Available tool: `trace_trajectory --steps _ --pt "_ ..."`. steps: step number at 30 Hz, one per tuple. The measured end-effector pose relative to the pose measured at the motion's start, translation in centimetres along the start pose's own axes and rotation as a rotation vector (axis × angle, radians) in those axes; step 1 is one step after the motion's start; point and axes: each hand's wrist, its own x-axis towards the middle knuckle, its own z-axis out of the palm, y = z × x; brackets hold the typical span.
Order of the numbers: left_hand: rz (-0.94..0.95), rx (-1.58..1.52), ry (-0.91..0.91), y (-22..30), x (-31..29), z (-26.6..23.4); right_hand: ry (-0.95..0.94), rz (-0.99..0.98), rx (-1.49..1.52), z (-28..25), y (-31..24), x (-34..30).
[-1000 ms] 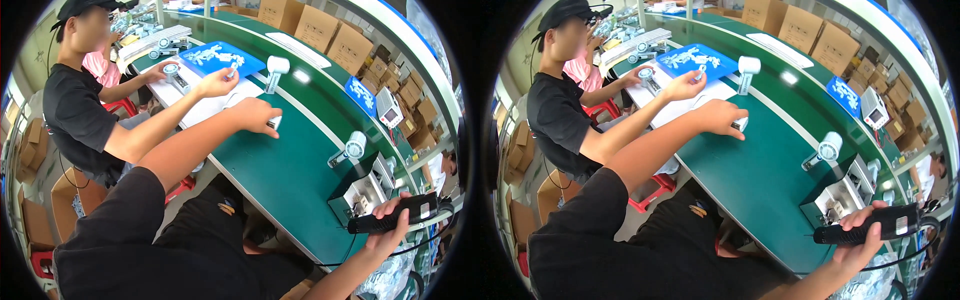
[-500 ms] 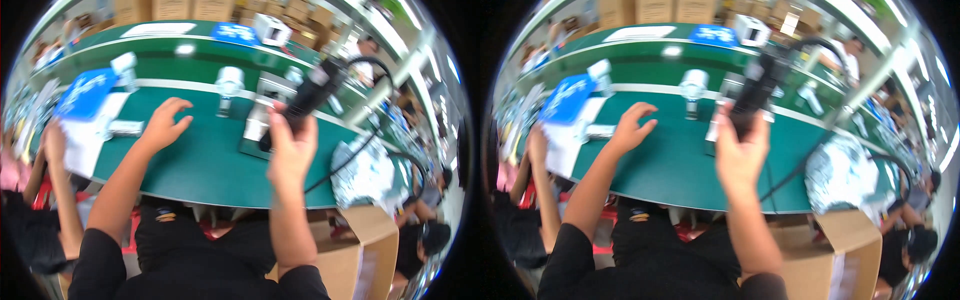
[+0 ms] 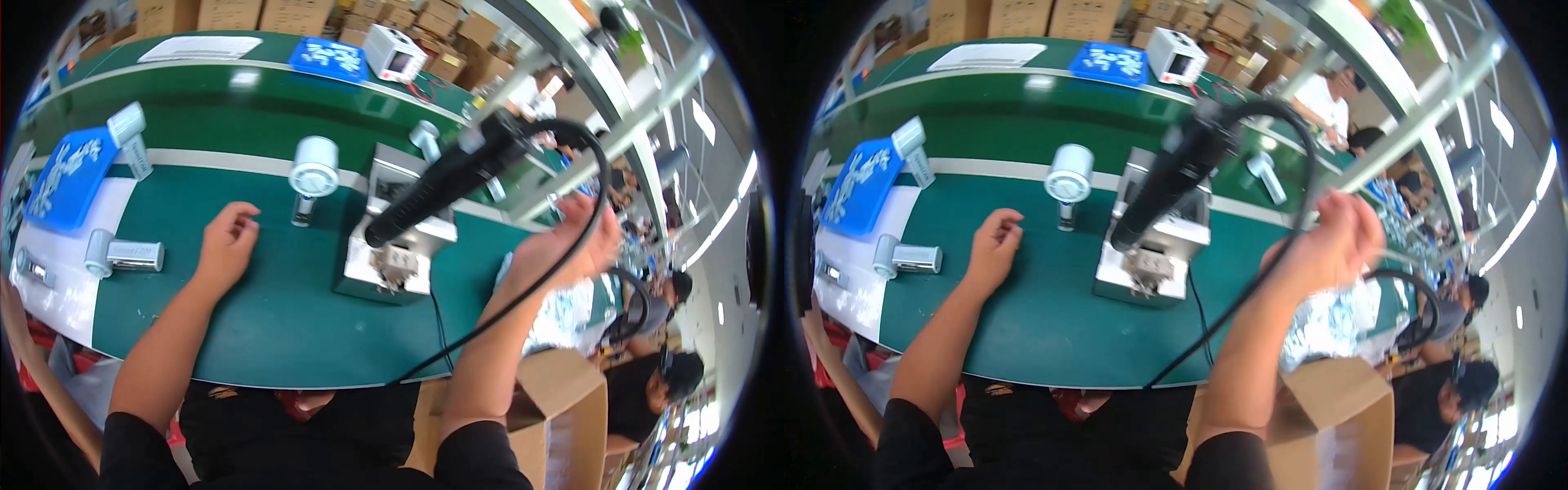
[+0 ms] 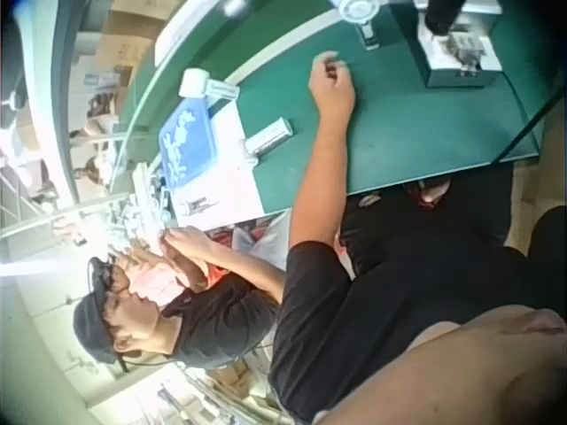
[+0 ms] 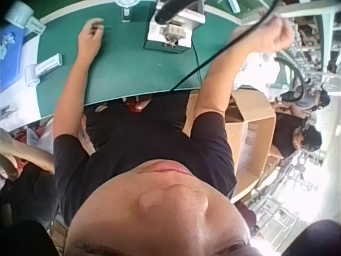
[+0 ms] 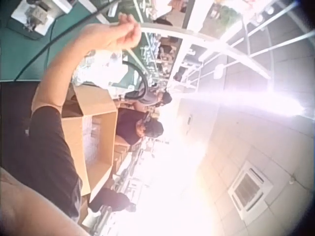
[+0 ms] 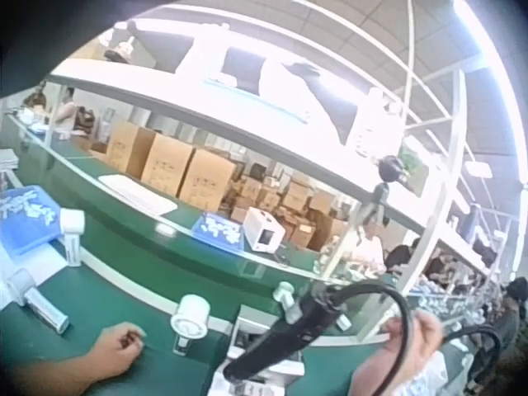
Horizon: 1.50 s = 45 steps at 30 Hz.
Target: The person assembles portable fans by attaching bottom cover plates onto the fan handles and fastening them with an electric screwdriver.
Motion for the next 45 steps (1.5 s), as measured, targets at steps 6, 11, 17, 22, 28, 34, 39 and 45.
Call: trace_trajectory --steps 6,11,17,22,28,34,39,45 --pt "-0.046 0.074 0.048 -0.3 0.5 -0.9 -1.355 0.577 -0.399 -0.3 24.5 -5.6" --pt "-0.002 -0.028 -0.026 2.2 2.0 1.3 -1.579 0.422 -0.57 -6.0 36.7 2.6" --pt "-0.063 0.028 -0.007 1.2 0.5 -0.7 -1.43 0.055 -0.909 -1.2 33.6 -3.1" --pt "-0.006 0.026 0.037 0.2 0.3 -0.7 -1.263 -0.137 -1.174 1.2 18.3 -0.5" --pt "0.067 -0.376 0.223 4.0 -1.2 -1.3 -1.396 -0.022 -1.128 -3.3 -3.5 8.0" --pt "0.571 -0.517 -0.381 18.9 -11.8 3.0 -1.717 0.287 -0.39 -9.3 -17.4 8.6" --pt "0.048 -0.374 -1.254 21.8 -16.4 6.3 -1.756 0.302 -0.092 -8.5 -20.9 2.2" --pt "-0.012 -0.459 -0.647 17.5 -16.3 2.9 -0.997 0.205 -1.294 -17.4 -6.1 11.4"
